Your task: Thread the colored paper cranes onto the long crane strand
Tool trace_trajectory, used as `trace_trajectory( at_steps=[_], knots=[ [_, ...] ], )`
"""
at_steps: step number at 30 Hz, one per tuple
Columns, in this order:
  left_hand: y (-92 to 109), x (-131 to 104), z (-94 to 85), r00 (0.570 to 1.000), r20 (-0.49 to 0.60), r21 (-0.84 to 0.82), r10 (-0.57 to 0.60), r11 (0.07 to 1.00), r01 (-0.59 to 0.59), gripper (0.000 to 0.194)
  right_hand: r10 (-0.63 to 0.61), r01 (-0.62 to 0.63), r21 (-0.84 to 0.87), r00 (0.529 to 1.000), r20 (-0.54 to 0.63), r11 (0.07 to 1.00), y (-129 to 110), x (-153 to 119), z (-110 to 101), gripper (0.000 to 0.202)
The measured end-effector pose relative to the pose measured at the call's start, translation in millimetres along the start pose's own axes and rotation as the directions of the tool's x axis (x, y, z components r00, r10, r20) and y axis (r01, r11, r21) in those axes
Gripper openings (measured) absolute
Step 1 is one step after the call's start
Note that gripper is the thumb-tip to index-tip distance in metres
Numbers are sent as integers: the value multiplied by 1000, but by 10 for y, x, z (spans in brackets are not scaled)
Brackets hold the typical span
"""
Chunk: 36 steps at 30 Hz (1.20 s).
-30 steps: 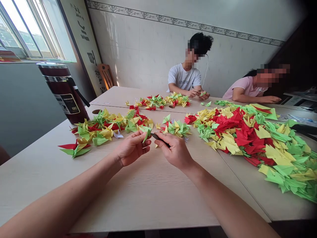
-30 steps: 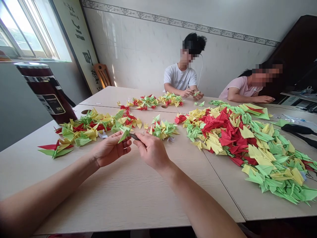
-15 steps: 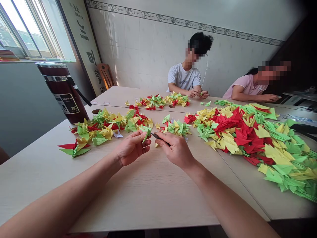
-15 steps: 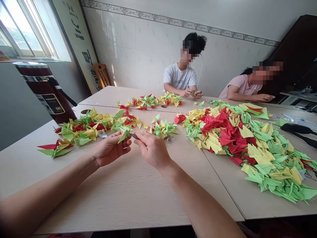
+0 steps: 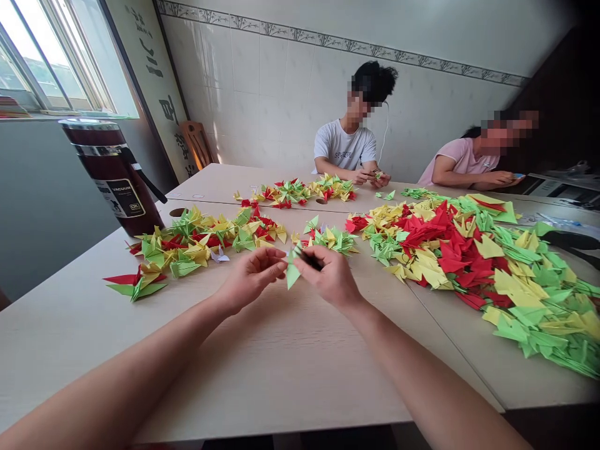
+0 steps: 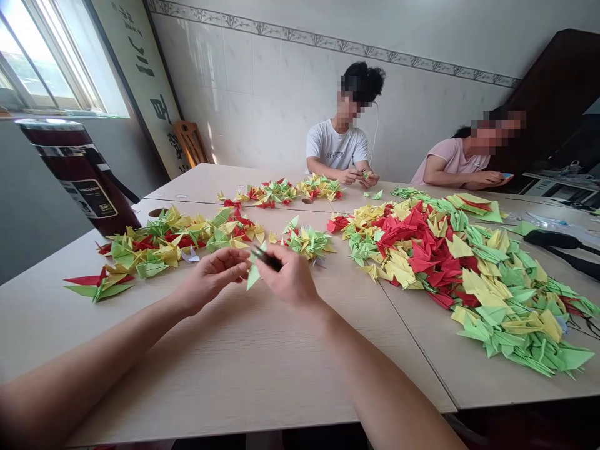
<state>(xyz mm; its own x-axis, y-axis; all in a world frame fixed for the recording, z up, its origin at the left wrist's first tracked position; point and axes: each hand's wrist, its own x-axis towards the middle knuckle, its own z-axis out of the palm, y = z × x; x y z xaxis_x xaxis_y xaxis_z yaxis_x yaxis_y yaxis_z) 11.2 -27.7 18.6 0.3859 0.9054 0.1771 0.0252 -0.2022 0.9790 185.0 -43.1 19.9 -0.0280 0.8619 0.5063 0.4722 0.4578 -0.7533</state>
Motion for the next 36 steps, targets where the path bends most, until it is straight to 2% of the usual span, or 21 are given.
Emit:
trace_trajectory(
  at_steps=[2,3,4,6,10,14,20,28,30,33,36],
  knots=[
    [0,55,-129,989,-117,252,95,966,-63,28,15,-23,-50,987,-159,999,92,83,-98,19],
    [0,87,-213,974,-176,412,144,909,-60,27,29,-50,-86,971,-237,995,147,128,-152,20],
    [1,119,-302,953,-228,560,198,828,-38,25,41,-77,-118,959,-280,990,203,169,-201,20],
    [-2,174,-476,932,-235,770,275,638,6,25,69,-124,-156,944,-322,980,299,230,-274,20],
    [-46,229,-692,934,-170,925,313,377,42,28,20,-77,-132,921,-389,988,357,253,-294,26],
    [-131,238,-717,939,-141,966,312,252,62,33,-59,2,-146,921,-385,989,290,217,-256,22],
    [-236,283,-673,950,-129,977,284,200,72,37,-92,39,-162,939,-332,986,251,186,-211,19],
    [-274,335,-757,958,-116,977,262,202,62,25,-135,87,-174,950,-283,981,252,157,-155,15],
    [-240,320,-791,941,-143,972,306,222,76,24,-136,91,-170,953,-270,981,237,148,-148,15],
    [-155,293,-811,890,-198,956,410,279,85,23,-123,90,-142,961,-249,986,198,129,-135,16],
    [-79,280,-740,838,-259,902,481,430,32,20,-120,98,-107,969,-218,989,148,97,-105,22]
  ],
)
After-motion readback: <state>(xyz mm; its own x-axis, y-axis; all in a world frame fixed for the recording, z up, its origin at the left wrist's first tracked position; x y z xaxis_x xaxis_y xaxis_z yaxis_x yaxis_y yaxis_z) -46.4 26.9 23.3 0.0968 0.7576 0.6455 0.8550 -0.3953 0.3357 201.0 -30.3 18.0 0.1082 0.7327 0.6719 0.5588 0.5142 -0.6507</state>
